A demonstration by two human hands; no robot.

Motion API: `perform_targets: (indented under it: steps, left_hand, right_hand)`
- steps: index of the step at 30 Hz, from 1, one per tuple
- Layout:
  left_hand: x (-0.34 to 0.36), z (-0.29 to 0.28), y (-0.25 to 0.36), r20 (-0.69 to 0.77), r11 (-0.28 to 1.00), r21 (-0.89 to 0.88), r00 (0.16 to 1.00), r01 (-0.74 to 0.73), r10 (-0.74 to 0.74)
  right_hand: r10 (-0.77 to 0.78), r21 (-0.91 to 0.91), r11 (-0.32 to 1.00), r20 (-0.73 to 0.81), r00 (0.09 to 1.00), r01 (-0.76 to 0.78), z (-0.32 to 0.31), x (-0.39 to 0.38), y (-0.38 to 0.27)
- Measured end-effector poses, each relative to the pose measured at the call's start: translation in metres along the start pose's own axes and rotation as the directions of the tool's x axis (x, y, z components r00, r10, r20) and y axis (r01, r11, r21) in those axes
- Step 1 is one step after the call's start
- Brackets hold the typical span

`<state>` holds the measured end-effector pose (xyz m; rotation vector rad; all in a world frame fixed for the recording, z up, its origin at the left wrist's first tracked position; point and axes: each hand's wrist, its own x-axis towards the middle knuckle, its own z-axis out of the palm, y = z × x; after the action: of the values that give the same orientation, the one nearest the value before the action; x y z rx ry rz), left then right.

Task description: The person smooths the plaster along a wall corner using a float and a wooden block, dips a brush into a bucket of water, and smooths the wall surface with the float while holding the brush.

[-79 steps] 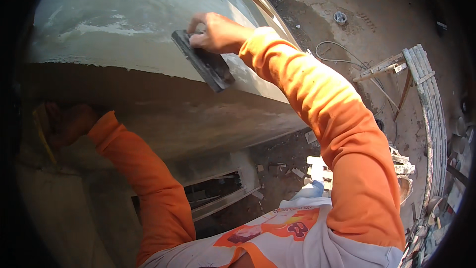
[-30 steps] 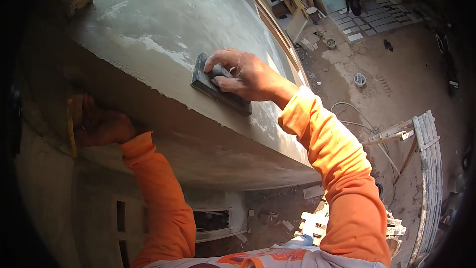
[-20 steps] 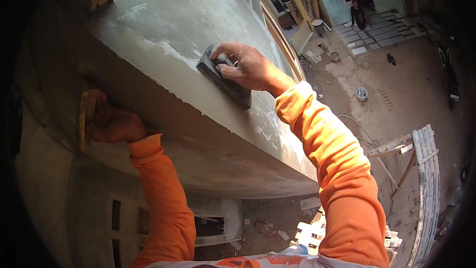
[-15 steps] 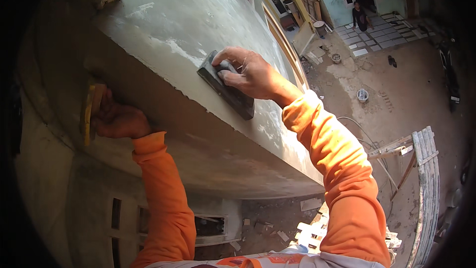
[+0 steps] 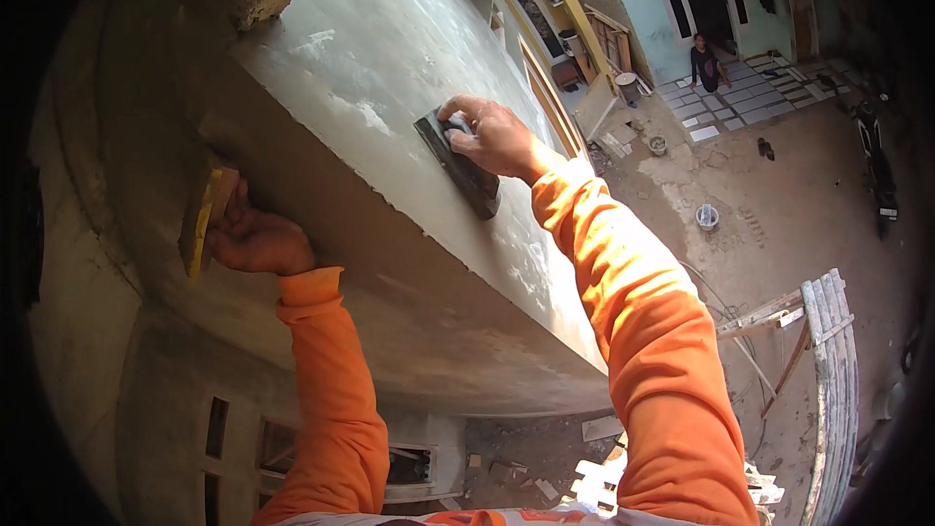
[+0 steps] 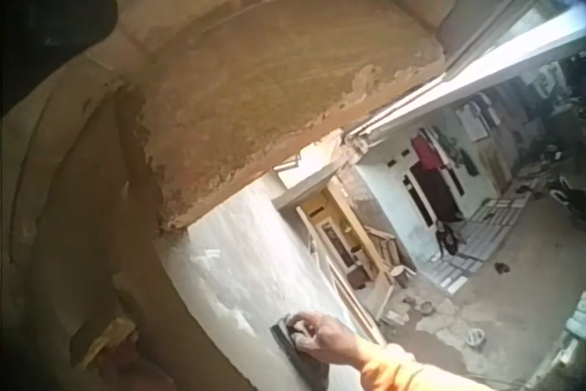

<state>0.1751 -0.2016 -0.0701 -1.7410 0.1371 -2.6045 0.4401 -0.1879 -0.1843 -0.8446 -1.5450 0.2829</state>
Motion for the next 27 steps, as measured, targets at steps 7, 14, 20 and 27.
perform_targets:
  steps: [7,14,20,27]
  left_hand:
    - [0.005,-0.006,0.004,0.018,0.999,-0.018,0.999,-0.030,0.030]
    - [0.009,-0.014,0.001,0.038,0.998,0.017,0.998,-0.059,0.058]
    - [-0.001,0.000,0.002,-0.006,0.999,0.031,1.000,-0.022,0.023]
    - [0.005,-0.006,-0.001,0.054,0.995,0.050,0.995,-0.081,0.078]
  right_hand:
    - [-0.122,0.166,0.979,0.001,0.993,0.120,0.002,0.011,-0.059]
    - [-0.272,0.110,0.956,-0.010,0.962,0.272,0.009,0.006,-0.081]
    - [-0.065,-0.034,0.997,0.011,0.998,0.066,-0.010,0.035,-0.048]
    - [-0.107,0.013,0.994,-0.007,0.994,0.107,-0.010,0.061,-0.072]
